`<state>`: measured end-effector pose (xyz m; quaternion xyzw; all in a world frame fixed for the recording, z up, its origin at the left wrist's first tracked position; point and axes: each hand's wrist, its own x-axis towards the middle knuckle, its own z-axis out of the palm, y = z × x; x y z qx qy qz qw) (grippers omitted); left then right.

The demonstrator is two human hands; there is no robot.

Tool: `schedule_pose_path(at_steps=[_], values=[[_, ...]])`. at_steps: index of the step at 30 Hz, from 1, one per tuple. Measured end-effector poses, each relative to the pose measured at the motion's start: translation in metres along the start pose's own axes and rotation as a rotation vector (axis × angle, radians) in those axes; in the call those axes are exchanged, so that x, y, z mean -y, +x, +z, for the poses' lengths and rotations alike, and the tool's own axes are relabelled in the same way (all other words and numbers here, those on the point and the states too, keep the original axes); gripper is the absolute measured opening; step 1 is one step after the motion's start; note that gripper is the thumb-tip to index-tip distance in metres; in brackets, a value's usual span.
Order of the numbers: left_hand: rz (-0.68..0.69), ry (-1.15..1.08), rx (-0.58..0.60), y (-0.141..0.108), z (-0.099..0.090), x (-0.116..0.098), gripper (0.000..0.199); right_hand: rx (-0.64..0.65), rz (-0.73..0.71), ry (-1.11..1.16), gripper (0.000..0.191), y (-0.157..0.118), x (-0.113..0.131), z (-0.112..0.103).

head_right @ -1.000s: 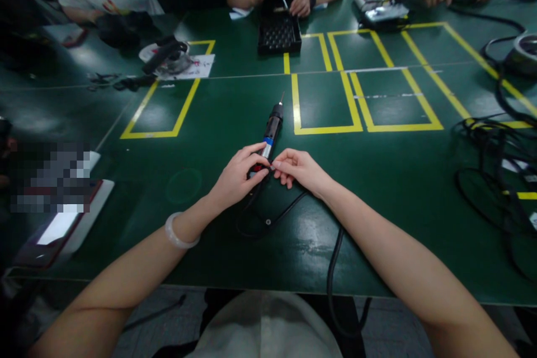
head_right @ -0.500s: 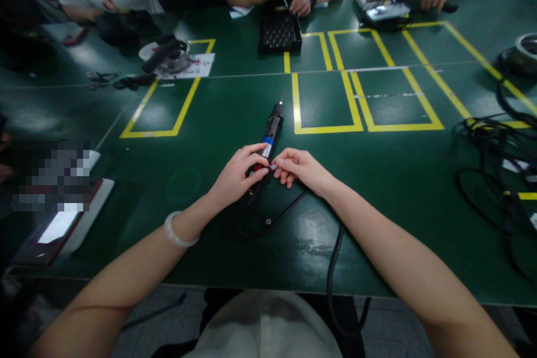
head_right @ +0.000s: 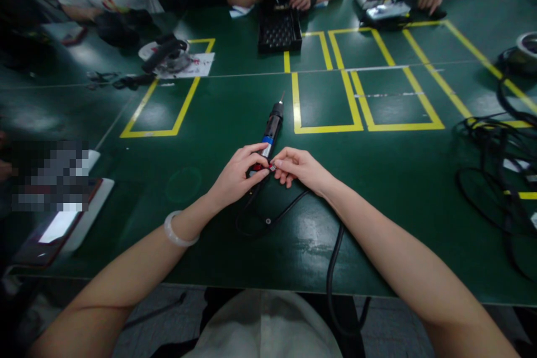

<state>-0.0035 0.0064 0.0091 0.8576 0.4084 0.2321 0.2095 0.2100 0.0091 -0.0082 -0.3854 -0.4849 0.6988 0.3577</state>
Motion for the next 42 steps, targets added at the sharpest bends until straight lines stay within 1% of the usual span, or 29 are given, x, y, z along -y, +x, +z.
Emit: schedule_pose_path(at_steps=[6,8,11,14,16,19,21,24,29,31,34,38,42], values=[[0.014,0.010,0.001,-0.0007,0.0013,0.0007,0.019,-0.019,-0.040,-0.043,0.033,-0.0003,0.0006,0.0030],[0.023,0.001,-0.001,-0.0005,0.0016,0.0010,0.022,-0.012,-0.061,-0.065,0.032,-0.0002,-0.0002,0.0031],[0.035,-0.009,0.009,0.0001,0.0027,0.0017,0.042,0.011,-0.091,-0.105,0.031,-0.0003,-0.0022,0.0026],[0.001,-0.005,0.017,0.0004,0.0048,0.0023,0.063,0.034,-0.134,-0.193,0.026,-0.0016,-0.0039,0.0015],[-0.044,-0.005,0.023,0.0004,0.0064,0.0027,0.072,0.044,-0.176,-0.304,0.021,-0.0029,-0.0044,0.0002],[-0.105,-0.005,0.054,0.0001,0.0081,0.0035,0.080,0.015,-0.269,-0.530,0.019,-0.0049,-0.0041,-0.0024],[-0.127,-0.001,0.072,-0.0001,0.0087,0.0041,0.081,-0.006,-0.324,-0.661,0.021,-0.0058,-0.0033,-0.0040],[-0.125,-0.002,0.078,-0.0001,0.0088,0.0045,0.080,0.002,-0.368,-0.798,0.019,-0.0066,-0.0007,-0.0052],[-0.126,0.001,0.080,0.0000,0.0085,0.0035,0.079,-0.015,-0.467,-0.904,0.013,-0.0075,0.0039,-0.0032],[-0.127,0.004,0.086,0.0001,0.0087,0.0030,0.079,-0.014,-0.443,-0.912,0.011,-0.0075,0.0037,-0.0013],[-0.129,0.011,0.086,0.0000,0.0091,0.0027,0.076,-0.007,-0.378,-0.858,0.010,-0.0070,0.0013,0.0012],[-0.122,0.023,0.082,-0.0002,0.0094,0.0031,0.072,-0.008,-0.352,-0.794,0.011,-0.0067,-0.0015,0.0013],[-0.121,0.034,0.081,0.0000,0.0100,0.0038,0.071,-0.012,-0.319,-0.731,0.011,-0.0062,-0.0030,-0.0006]])
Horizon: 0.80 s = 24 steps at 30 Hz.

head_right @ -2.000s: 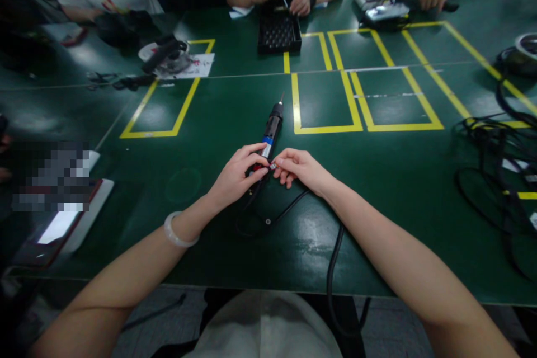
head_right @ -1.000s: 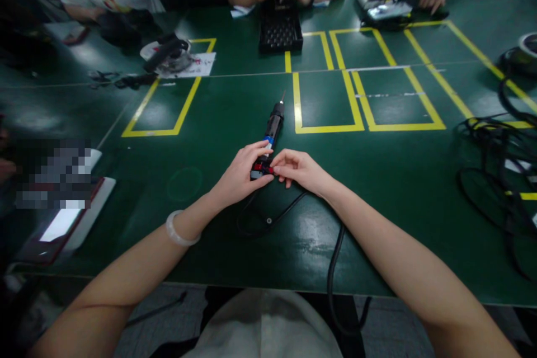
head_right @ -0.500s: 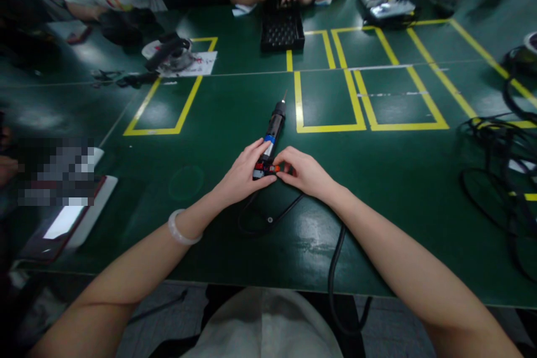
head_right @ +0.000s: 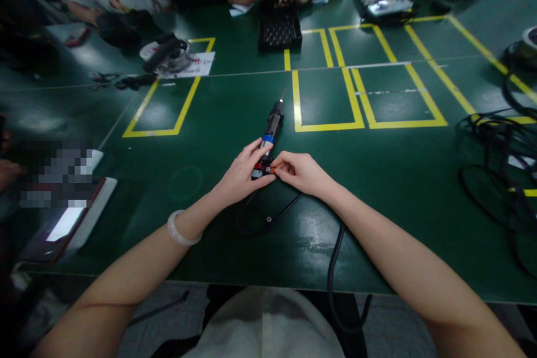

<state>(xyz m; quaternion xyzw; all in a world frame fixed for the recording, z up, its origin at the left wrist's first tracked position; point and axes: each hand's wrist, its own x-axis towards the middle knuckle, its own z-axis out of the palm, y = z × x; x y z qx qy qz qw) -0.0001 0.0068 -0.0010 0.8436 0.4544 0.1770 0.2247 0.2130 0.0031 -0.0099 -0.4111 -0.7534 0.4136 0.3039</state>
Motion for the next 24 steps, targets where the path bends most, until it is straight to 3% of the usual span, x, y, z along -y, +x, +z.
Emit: schedule_pose_path(at_steps=[10,15,19,24], values=[[-0.033,0.068,-0.016,0.002,0.002,-0.005,0.071,-0.014,0.001,0.108,0.015,0.004,-0.003,0.006],[-0.060,0.156,-0.032,0.004,0.002,-0.012,0.054,-0.027,-0.022,0.115,0.026,0.004,-0.002,0.006],[-0.106,0.225,-0.046,0.005,0.002,-0.020,0.043,-0.043,0.070,0.243,0.024,0.006,-0.004,0.001],[-0.118,0.299,-0.060,0.002,-0.005,-0.022,0.036,-0.151,0.188,0.314,0.012,0.010,-0.013,-0.019]])
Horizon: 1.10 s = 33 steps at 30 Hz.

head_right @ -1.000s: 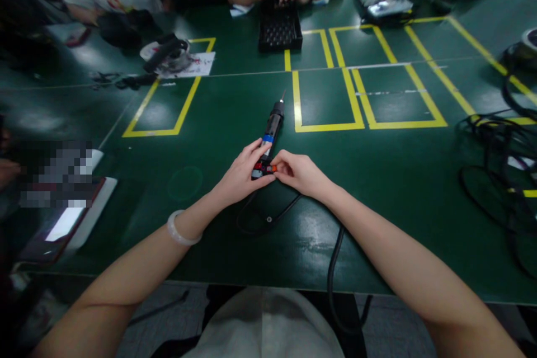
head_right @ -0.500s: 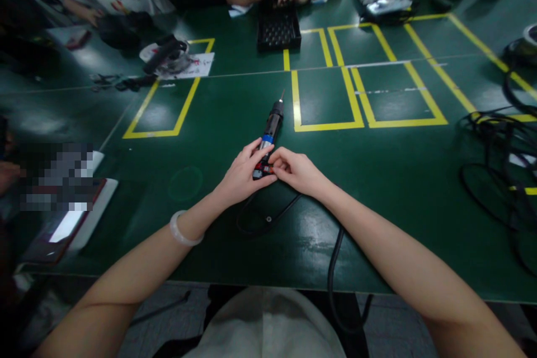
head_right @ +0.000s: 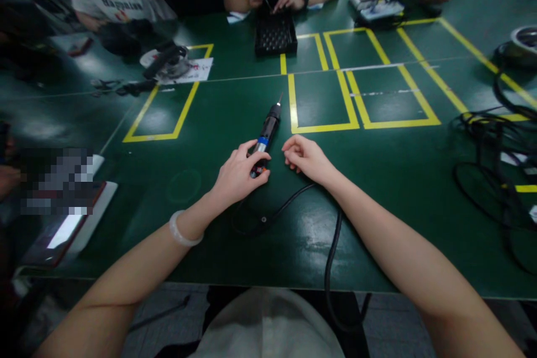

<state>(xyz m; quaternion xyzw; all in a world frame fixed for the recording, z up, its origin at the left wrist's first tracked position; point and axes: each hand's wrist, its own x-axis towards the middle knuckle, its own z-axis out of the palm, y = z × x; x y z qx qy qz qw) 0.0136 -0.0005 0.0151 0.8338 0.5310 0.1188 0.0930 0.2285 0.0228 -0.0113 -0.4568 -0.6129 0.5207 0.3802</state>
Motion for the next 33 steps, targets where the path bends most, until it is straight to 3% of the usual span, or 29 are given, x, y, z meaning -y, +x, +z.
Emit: schedule_pose_path(at_steps=[4,7,9,13,20,23,27,33], values=[[-0.007,0.025,0.013,-0.006,-0.008,0.017,0.035,-0.047,0.034,0.030,0.024,0.002,-0.002,-0.010],[-0.036,0.042,0.030,-0.013,-0.015,0.040,0.037,-0.044,0.042,0.043,0.038,0.001,-0.003,-0.009],[-0.063,0.057,0.029,-0.018,-0.021,0.059,0.037,-0.044,0.030,0.028,0.038,0.000,-0.003,-0.006],[-0.129,0.099,0.014,-0.025,-0.035,0.106,0.039,-0.044,0.002,-0.014,0.030,-0.001,-0.004,-0.002],[-0.285,0.128,-0.032,-0.022,-0.053,0.209,0.042,-0.031,-0.002,-0.037,0.027,-0.002,-0.003,0.002],[-0.350,0.157,-0.054,-0.020,-0.060,0.242,0.043,-0.026,-0.002,-0.041,0.027,-0.003,-0.003,0.002],[-0.441,0.186,-0.077,-0.018,-0.070,0.262,0.044,-0.019,-0.003,-0.059,0.028,-0.003,-0.002,0.002],[-0.614,0.239,-0.098,-0.020,-0.078,0.266,0.052,-0.017,-0.001,-0.065,0.027,-0.003,-0.003,0.002]])
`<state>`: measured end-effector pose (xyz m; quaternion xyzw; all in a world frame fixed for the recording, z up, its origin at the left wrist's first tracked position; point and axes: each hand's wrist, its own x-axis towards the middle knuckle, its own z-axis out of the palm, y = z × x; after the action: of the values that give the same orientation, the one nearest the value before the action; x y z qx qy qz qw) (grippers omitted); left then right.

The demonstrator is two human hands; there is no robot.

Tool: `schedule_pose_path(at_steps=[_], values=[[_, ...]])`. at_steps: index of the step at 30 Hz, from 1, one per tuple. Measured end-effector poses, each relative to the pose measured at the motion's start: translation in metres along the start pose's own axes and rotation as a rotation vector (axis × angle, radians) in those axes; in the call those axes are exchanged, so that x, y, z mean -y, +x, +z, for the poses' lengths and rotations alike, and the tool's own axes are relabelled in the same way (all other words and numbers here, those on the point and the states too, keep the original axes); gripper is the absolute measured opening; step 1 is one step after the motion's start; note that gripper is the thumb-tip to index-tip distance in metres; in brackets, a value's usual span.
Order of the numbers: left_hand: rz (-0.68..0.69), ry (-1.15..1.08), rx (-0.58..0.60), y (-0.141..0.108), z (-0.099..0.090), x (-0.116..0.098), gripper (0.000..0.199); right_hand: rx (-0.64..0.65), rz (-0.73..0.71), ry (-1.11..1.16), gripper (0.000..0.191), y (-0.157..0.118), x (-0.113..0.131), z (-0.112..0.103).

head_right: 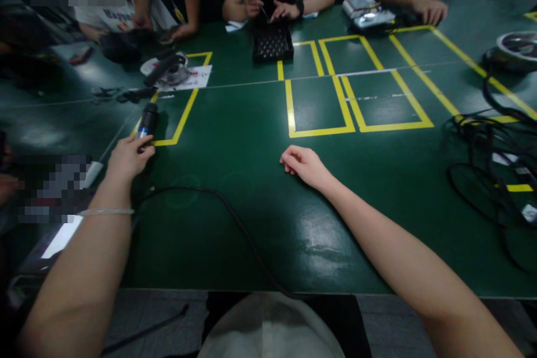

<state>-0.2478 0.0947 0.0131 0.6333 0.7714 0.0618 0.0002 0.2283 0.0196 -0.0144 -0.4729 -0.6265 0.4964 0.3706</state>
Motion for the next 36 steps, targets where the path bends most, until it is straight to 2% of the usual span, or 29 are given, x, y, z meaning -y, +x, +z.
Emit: schedule_pose_path(at_steps=[6,9,19,26,30,36], values=[[-0.085,0.159,0.053,-0.014,-0.007,-0.017,0.064,-0.002,0.004,-0.003,0.027,0.000,0.001,0.001],[-0.077,0.235,0.089,-0.019,-0.011,-0.025,0.069,-0.002,0.010,0.004,0.025,0.000,0.002,0.001],[-0.068,0.212,0.049,-0.026,-0.015,-0.032,0.061,-0.013,-0.006,0.000,0.023,-0.001,0.003,0.002],[-0.092,0.180,0.065,-0.041,-0.015,-0.043,0.064,-0.013,-0.001,-0.031,0.023,-0.001,0.004,0.003],[-0.005,0.173,0.032,-0.062,-0.012,-0.064,0.063,-0.011,-0.009,-0.035,0.023,0.000,0.004,0.004],[0.192,0.196,-0.022,-0.104,-0.010,-0.120,0.063,-0.013,-0.004,-0.028,0.025,0.001,0.005,0.004]])
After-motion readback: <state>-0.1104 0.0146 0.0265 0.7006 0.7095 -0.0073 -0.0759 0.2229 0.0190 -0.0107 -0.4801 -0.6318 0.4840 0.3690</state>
